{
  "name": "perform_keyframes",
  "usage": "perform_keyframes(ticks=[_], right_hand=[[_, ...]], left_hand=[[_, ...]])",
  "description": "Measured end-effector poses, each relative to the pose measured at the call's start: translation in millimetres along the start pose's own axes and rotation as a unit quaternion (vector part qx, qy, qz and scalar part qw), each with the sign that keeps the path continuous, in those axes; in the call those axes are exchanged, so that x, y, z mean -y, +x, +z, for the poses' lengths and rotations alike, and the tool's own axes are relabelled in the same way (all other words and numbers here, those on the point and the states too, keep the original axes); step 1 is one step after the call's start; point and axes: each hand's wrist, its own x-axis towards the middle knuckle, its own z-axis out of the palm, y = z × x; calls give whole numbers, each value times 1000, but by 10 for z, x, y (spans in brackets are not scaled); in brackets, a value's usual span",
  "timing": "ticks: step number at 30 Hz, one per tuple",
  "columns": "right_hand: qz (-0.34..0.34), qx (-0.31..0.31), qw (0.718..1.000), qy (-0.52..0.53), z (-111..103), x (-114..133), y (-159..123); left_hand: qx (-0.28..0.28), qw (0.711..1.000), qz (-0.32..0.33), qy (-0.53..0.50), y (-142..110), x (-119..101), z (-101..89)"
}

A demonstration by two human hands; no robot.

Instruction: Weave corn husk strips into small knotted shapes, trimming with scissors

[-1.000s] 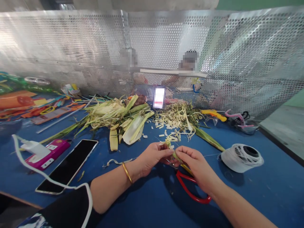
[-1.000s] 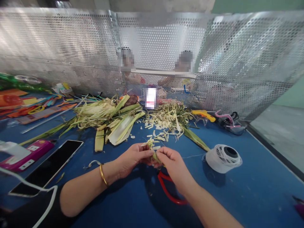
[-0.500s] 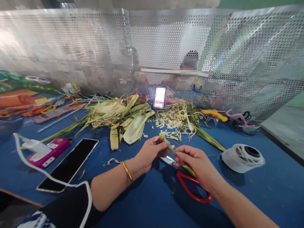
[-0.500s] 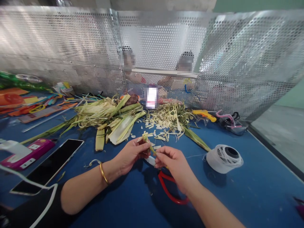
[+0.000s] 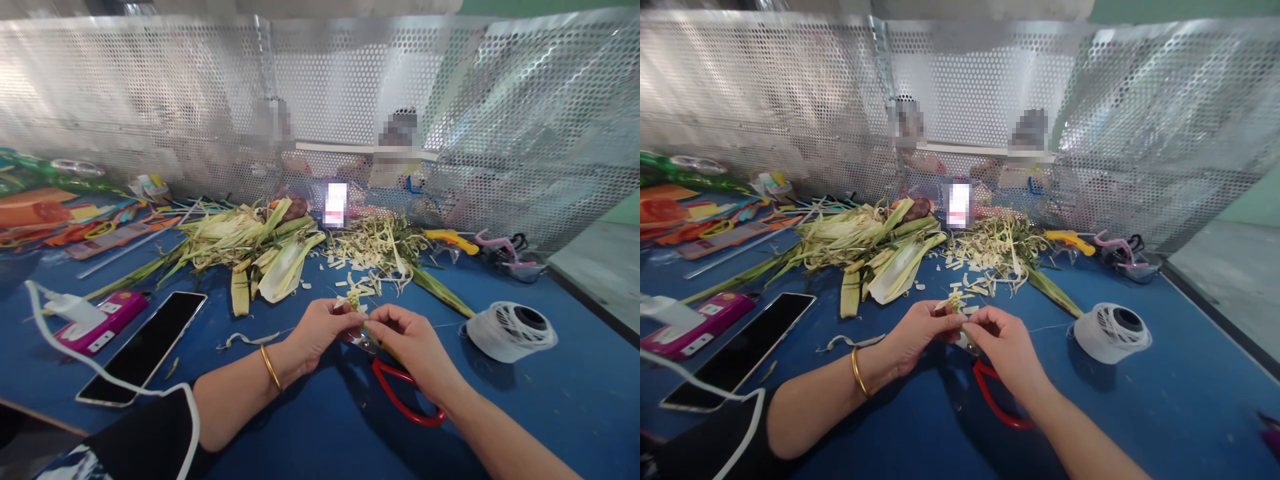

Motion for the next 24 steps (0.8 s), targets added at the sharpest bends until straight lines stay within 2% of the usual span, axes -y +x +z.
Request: perform_keyframes(ticks=[5,11,15,18,24], right_hand=[[-17,-1,998,-53,14,-68,-14],[-36,3,997,-67,35,-113,-20],[13,53,997,62,20,-72,-36],[42,89,978,184,19,-41,-51],[75,104,955,269,22,-41,-58]], left_hand=[[7,999,-38,-2,-11,-7,15],[6,999,-17,51,11,19,1],[54,997,-15,49,15,38,-4],[97,994,-28,33,17,50,-10],[152,988,-28,25,30,39,-49]])
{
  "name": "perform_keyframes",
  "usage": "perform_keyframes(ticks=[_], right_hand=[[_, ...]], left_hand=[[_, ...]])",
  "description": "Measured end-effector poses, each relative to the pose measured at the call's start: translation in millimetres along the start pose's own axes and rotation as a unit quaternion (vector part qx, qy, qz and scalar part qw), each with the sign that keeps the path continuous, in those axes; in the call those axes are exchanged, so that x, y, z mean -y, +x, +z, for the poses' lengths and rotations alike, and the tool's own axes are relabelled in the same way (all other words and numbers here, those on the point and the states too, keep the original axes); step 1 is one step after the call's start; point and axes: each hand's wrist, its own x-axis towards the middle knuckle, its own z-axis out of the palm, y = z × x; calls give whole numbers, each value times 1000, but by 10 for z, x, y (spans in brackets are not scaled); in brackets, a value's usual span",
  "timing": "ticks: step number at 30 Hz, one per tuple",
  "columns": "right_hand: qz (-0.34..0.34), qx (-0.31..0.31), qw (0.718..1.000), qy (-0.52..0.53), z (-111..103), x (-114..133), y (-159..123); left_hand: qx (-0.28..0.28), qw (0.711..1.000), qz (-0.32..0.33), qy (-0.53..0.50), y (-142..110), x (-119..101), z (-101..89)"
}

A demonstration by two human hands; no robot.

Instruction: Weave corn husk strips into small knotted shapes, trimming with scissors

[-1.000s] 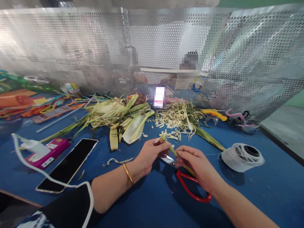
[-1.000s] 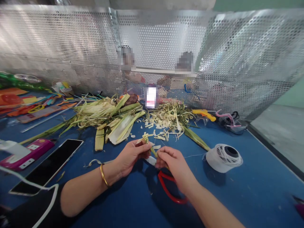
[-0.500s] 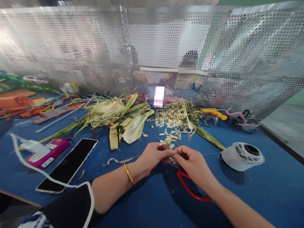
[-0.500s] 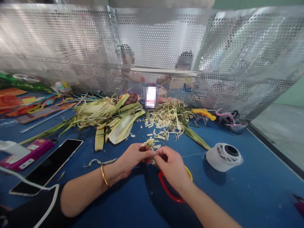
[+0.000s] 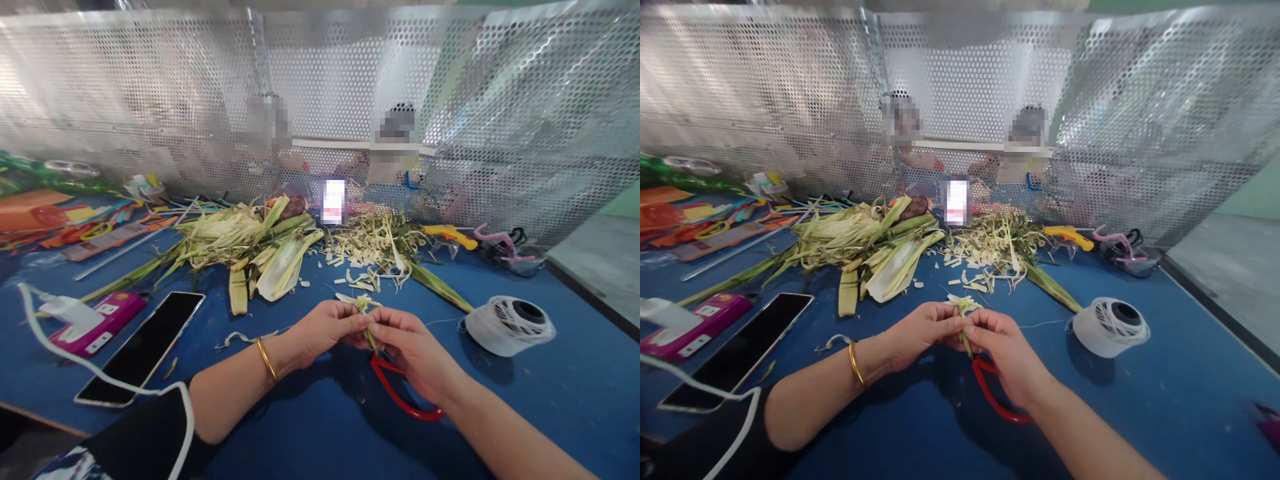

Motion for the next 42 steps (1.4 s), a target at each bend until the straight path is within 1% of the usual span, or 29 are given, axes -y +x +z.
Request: perform_keyframes(ticks=[3,5,8,11,13,18,21,23,25,28,30,33,35,37,39,42], right_hand=[[7,2,999,38,-20,8,12],[3,1,999,50,-30,18,22],[3,-4,998,60,-30,26,36],[4,-16,998,62,-24,20,42],[5,-21,998,67,-23,16,40],[22,-10,997,80,-46,25,35],[26,1,999,42,-49,27,39],[1,2,1000,10,-35,16,42],[-28,-9,1000,0,-14,-9,44],[-31,-48,998,3,8,-56,49],[-27,-61,998,6,5,-75,52],[-31,-47,998,10,-26,-63,55],[-27,-37,999,-2,-57,-37,57],[-12,-29,999,-24,-84,-9,57],[7,-18,999,-47,-98,14,53],[17,-25,995,-91,-90,43,47]], left_hand=[[16,999,5,-32,6,-7,-8],[11,998,3,-68,14,-5,-7],[-23,993,-6,-116,22,-7,-7],[-52,990,-1,-128,19,-23,-17],[-50,992,-4,-118,16,-35,-27],[-18,995,-11,-97,16,-41,-28],[-32,996,-5,-77,12,-43,-12],[-43,996,1,-72,4,-44,3],[-51,997,4,-60,-6,-39,20],[-52,999,1,-7,-15,-17,40],[-34,999,-11,10,-13,0,42],[-4,999,-37,-36,-5,15,27],[5,997,-49,-53,-6,18,17],[10,998,-51,-28,-13,18,17],[0,999,-42,12,-22,14,30],[-35,997,-14,62,-25,-5,50]])
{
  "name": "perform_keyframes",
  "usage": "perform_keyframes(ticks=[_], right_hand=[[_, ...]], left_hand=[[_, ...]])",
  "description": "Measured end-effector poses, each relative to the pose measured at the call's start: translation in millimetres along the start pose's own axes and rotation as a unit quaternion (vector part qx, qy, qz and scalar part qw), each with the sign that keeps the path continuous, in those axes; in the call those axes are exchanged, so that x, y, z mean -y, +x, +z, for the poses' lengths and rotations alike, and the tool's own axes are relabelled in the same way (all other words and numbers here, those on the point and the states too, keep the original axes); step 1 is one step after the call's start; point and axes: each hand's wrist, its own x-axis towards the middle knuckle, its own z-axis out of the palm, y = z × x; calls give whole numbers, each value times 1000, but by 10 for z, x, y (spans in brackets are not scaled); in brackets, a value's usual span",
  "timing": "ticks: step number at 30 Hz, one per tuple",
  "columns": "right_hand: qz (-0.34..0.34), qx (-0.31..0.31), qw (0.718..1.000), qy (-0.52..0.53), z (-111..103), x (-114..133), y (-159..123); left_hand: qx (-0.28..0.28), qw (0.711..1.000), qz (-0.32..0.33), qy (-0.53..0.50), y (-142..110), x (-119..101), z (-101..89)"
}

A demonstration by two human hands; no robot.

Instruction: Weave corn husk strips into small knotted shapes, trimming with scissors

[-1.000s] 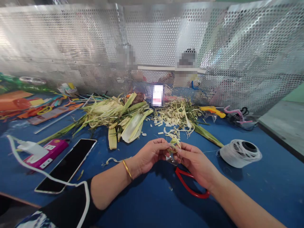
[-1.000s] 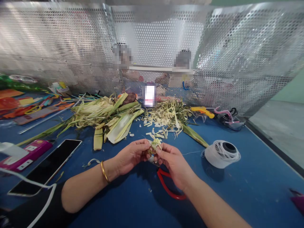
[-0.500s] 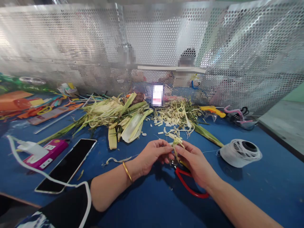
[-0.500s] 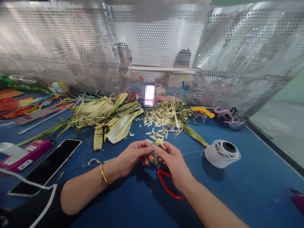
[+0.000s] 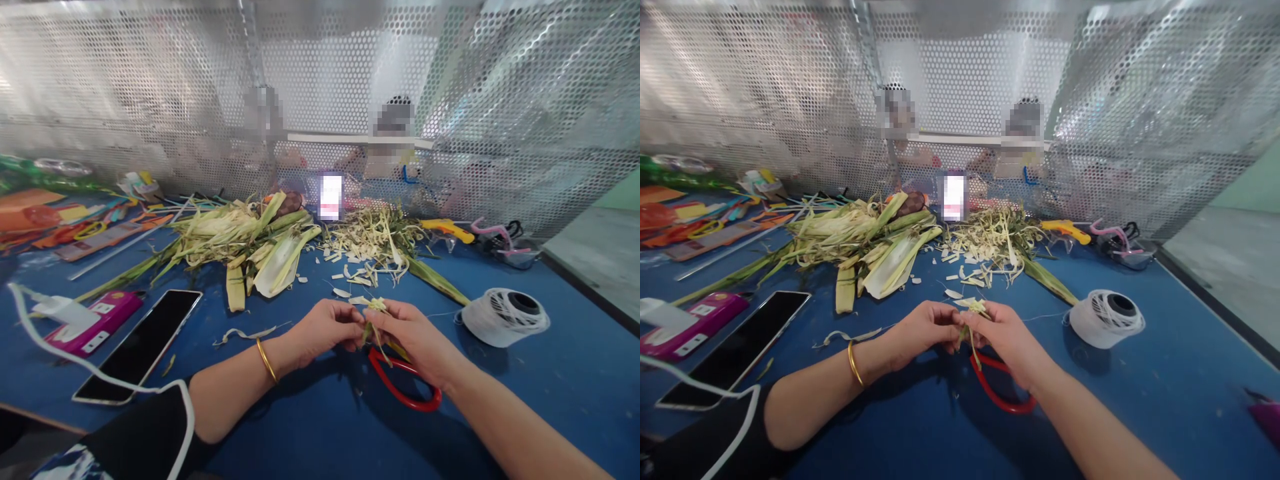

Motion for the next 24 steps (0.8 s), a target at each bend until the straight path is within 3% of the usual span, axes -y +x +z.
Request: perform_keyframes(ticks=[5,9,13,18,24], right_hand=[[-7,-30,997,-70,15,44,4],[-12,-47,993,-108,-3,62,4],[-1,-35,996,-77,-11,57,-8],[3,-53,999,11,18,39,-5],[-15,-95,995,-24,32,56,6]], left_hand=[[3,998,37,54,10,-34,-16],[10,999,-4,35,-5,-36,-22],[14,999,-19,29,-21,-43,-6],[-51,996,27,71,-22,-54,22],[-18,1000,23,1,-15,-60,31]])
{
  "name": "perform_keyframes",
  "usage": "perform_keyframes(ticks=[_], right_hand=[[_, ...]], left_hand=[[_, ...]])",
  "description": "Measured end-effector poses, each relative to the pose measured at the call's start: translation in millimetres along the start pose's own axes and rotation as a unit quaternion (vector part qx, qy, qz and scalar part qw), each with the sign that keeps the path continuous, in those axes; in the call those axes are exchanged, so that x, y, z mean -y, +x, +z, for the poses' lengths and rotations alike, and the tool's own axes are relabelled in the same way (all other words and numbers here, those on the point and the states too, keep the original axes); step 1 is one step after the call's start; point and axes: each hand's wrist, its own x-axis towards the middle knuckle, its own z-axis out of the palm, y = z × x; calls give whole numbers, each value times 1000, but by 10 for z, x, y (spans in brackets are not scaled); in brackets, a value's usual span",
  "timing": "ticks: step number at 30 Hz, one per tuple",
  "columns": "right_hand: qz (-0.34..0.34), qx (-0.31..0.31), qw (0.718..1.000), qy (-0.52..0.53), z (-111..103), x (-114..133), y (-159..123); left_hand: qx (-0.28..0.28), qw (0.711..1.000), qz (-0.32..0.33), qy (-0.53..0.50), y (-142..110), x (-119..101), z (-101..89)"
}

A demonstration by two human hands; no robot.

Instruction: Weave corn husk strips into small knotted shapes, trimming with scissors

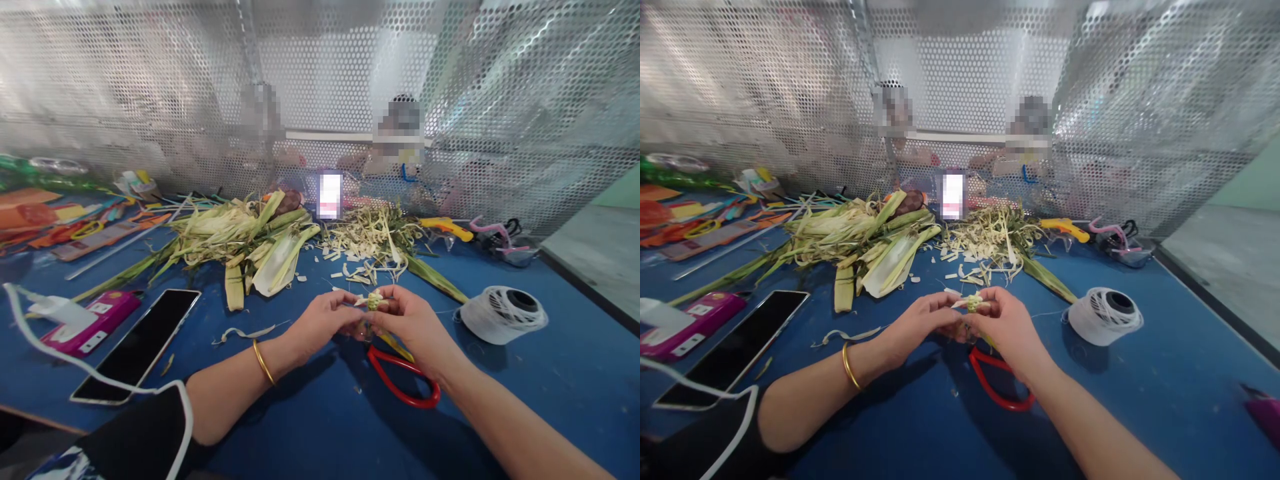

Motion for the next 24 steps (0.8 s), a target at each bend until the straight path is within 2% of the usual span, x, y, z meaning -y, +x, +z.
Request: perform_keyframes(ticks=[5,9,16,19,22,24], right_hand=[[-25,32,997,-64,9,-102,-2],[-57,37,994,-89,19,-170,-2],[-91,-39,989,-112,37,-194,3],[-60,-31,994,-86,63,-168,-7],[-2,15,1000,0,74,-118,-23],[35,37,998,47,62,-90,-27]], left_hand=[[-26,999,20,4,-13,28,25],[-31,999,0,-13,-34,36,33],[-98,994,14,-48,-19,64,55],[-102,994,42,-13,-1,84,45],[-88,994,61,33,12,81,24],[-75,995,57,25,14,60,16]])
